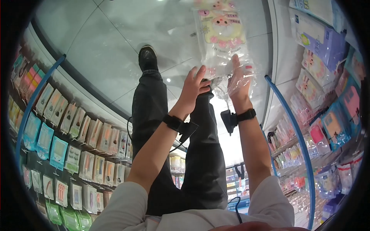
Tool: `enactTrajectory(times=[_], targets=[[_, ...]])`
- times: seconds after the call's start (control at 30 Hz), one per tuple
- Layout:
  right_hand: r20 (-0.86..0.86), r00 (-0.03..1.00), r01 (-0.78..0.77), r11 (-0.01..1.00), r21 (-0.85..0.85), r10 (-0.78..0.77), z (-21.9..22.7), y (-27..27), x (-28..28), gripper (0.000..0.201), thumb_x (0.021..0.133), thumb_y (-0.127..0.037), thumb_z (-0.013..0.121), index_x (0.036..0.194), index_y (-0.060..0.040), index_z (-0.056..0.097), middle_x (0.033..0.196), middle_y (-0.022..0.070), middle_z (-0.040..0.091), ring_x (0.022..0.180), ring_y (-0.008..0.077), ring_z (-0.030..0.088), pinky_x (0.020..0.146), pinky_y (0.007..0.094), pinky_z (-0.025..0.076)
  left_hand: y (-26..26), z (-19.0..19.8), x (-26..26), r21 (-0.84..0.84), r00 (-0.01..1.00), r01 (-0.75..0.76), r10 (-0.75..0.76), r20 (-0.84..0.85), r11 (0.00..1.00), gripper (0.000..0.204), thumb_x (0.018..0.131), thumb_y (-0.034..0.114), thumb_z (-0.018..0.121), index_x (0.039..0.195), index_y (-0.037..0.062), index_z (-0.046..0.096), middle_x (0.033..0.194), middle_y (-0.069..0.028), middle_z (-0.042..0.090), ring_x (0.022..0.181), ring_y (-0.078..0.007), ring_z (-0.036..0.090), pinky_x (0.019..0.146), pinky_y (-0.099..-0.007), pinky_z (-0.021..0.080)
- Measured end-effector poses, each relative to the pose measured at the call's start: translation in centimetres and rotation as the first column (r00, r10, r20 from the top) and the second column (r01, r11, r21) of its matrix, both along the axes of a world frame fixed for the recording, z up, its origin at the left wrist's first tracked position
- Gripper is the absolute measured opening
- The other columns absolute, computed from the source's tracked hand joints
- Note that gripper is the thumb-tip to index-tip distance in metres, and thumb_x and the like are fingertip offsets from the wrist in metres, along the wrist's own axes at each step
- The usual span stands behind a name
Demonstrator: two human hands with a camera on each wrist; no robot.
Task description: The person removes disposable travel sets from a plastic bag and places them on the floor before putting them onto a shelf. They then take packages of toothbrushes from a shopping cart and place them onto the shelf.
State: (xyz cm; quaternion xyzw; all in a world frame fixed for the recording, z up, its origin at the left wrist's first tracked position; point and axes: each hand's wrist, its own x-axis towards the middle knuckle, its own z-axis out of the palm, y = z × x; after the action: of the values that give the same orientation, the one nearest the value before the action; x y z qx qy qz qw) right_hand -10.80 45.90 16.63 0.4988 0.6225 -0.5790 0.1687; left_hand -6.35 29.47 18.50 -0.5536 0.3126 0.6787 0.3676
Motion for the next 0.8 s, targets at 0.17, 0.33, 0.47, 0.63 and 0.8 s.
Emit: enactTrajectory(times=[0.17,0.33,0.47,0.63,0.8], targets=[[-0.167,0.915,-0.32,0.912,0.258,0.368,-1.3,5.8,3.8,0.034,0.099,-0.011,0.068,0.125,0.004,0.054,0.113,0.0083,0.062,0.102,0.015,0.058,0.092,0.0309,0.049,0.5,-0.7,1.8,0.003,0.946,0.011,-0.009,-0.323,1.0,0.044,0.104,0.036,0.059,0.131,0.0021,0.051,0.12,-0.0118,0.063,0.103,-0.0209,0.067,0.087,-0.0348,0.056],[-0.201,0.961,-0.196,0.981,-0.011,0.19,0.0,9.0,7.5,0.037,0.098,-0.015,0.07,0.125,0.0016,0.052,0.111,0.0063,0.062,0.099,0.0127,0.06,0.089,0.0302,0.049,0.6,-1.8,3.3,-0.059,0.966,-0.093,0.076,-0.248,0.994,0.037,0.106,0.037,0.053,0.124,0.0035,0.051,0.111,-0.0135,0.068,0.094,-0.0243,0.072,0.081,-0.0338,0.056],[0.307,0.462,-0.828,0.281,0.485,0.832,1.7,12.3,12.0,0.022,0.102,-0.023,0.063,0.11,-0.0016,0.065,0.084,-0.0011,0.059,0.072,0.0056,0.054,0.068,0.0234,0.048,-0.5,-1.2,2.4,-0.191,0.963,-0.214,0.174,-0.208,0.958,0.033,0.109,0.035,0.046,0.124,0.0055,0.045,0.12,-0.0197,0.066,0.1,-0.0316,0.072,0.079,-0.0359,0.057],[0.198,0.965,-0.177,0.984,-0.006,0.175,5.5,15.2,13.9,0.027,0.102,-0.026,0.064,0.104,0.001,0.069,0.084,-0.0014,0.063,0.076,0.0065,0.055,0.068,0.025,0.046,-2.6,-1.5,1.2,-0.152,0.823,-0.535,0.472,-0.317,0.831,0.036,0.11,0.036,0.043,0.132,0.0089,0.035,0.141,-0.028,0.049,0.121,-0.0403,0.062,0.101,-0.0447,0.055],[0.356,0.696,-0.665,0.747,-0.008,0.623,10.8,16.6,13.6,0.035,0.099,-0.026,0.068,0.108,0.0075,0.068,0.095,0.0061,0.071,0.089,0.0096,0.059,0.077,0.0284,0.05,-3.0,-1.7,0.9,-0.155,0.733,-0.665,0.599,-0.322,0.73,0.033,0.111,0.034,0.039,0.133,0.0099,0.035,0.15,-0.0265,0.038,0.128,-0.0396,0.056,0.115,-0.0486,0.045]])
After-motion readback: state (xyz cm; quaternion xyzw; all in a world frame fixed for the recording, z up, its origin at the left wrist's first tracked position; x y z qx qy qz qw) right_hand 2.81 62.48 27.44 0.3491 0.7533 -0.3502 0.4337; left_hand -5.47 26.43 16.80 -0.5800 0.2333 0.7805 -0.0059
